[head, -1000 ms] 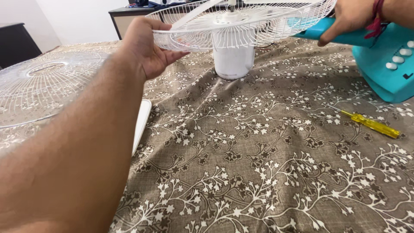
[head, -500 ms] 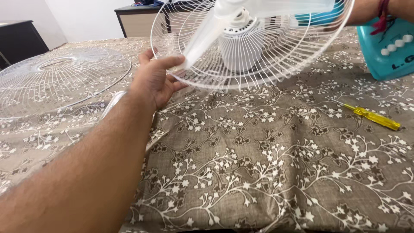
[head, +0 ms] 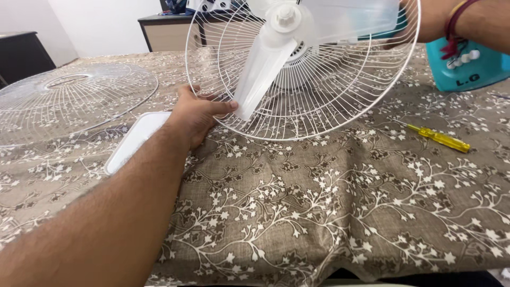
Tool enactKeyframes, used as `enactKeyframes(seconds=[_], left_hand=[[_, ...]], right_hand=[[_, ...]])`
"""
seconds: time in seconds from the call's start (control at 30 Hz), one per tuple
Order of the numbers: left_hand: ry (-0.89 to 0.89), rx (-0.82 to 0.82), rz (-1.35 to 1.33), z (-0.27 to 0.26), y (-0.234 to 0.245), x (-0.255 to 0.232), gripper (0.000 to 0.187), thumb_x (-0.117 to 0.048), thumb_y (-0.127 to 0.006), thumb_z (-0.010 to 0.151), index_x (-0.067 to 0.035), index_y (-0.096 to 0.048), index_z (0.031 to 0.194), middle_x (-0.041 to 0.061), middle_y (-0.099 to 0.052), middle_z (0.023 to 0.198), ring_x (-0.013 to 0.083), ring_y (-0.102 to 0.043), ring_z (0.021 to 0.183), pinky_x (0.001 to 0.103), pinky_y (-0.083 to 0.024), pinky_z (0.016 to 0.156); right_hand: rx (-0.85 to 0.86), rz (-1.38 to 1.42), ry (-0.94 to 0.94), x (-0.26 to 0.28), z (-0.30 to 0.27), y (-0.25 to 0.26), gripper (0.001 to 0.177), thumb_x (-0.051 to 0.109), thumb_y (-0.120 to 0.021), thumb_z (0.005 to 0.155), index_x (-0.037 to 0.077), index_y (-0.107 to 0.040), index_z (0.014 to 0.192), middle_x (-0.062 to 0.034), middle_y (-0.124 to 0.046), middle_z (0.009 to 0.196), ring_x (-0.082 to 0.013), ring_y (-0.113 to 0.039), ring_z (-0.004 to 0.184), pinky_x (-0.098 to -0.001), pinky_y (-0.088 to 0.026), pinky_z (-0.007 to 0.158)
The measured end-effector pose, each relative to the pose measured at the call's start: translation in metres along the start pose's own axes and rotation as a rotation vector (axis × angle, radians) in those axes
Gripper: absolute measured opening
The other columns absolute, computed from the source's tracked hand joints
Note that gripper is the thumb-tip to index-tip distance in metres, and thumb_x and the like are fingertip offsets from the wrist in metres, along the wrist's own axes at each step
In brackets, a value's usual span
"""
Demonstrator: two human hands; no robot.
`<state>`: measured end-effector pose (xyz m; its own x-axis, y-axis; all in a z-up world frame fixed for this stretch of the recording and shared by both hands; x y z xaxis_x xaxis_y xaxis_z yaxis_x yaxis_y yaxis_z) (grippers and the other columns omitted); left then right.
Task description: The person uses a screwdriver to fasten a screw on the neck of a teal electric fan, then attaches the front wire guard to the fan head. The fan remains on a table with a patterned cloth.
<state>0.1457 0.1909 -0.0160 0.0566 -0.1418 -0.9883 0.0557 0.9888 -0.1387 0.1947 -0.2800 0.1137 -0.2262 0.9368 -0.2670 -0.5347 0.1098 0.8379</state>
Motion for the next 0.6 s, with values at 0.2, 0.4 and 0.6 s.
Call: enactKeyframes(seconds=[0.2, 0.4, 0.6], left_hand=[[-0.006, -0.054, -0.243, -0.001, -0.001, 0.007, 0.095, -0.014, -0.078, 0.085, -0.006, -0.017, 0.157, 0.027, -0.050, 0.142, 0.0347, -0.068, 0.114, 0.043, -0.063, 0.092], [0.016, -0.215, 0.048, 0.012, 0.012, 0.008, 0.065, -0.030, -0.063, 0.098, -0.011, -0.034, 0.154, 0.015, -0.062, 0.133, 0.0192, -0.064, 0.095, 0.036, -0.054, 0.077], [-0.051, -0.261, -0.030, 0.028, 0.015, 0.012, 0.042, -0.010, -0.048, 0.102, -0.006, -0.048, 0.144, 0.015, -0.063, 0.109, 0.0180, -0.064, 0.077, 0.033, -0.058, 0.059]], right_hand=[[-0.036, -0.121, 0.045, 0.004, 0.002, -0.003, 0.054, 0.037, -0.091, 0.075, 0.011, -0.076, 0.120, -0.0171, -0.078, 0.102, -0.0312, -0.075, 0.086, -0.0460, -0.062, 0.078], [-0.039, -0.227, 0.044, -0.004, 0.001, -0.009, 0.062, 0.043, -0.090, 0.075, 0.009, -0.074, 0.124, -0.0189, -0.076, 0.103, -0.0313, -0.074, 0.086, -0.0444, -0.062, 0.079], [-0.074, -0.206, 0.049, 0.003, -0.005, -0.003, 0.051, 0.037, -0.085, 0.080, 0.009, -0.074, 0.121, -0.0165, -0.076, 0.101, -0.0271, -0.073, 0.085, -0.0407, -0.060, 0.077]])
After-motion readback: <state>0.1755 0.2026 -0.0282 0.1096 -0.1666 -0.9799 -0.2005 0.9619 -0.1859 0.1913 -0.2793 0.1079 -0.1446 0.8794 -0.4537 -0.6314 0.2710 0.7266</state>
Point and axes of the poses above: each hand's wrist, its own z-axis towards the middle knuckle, its own y-axis out of the back of the hand, x = y × z, the point moved 8 cm from there along z, towards the middle knuckle
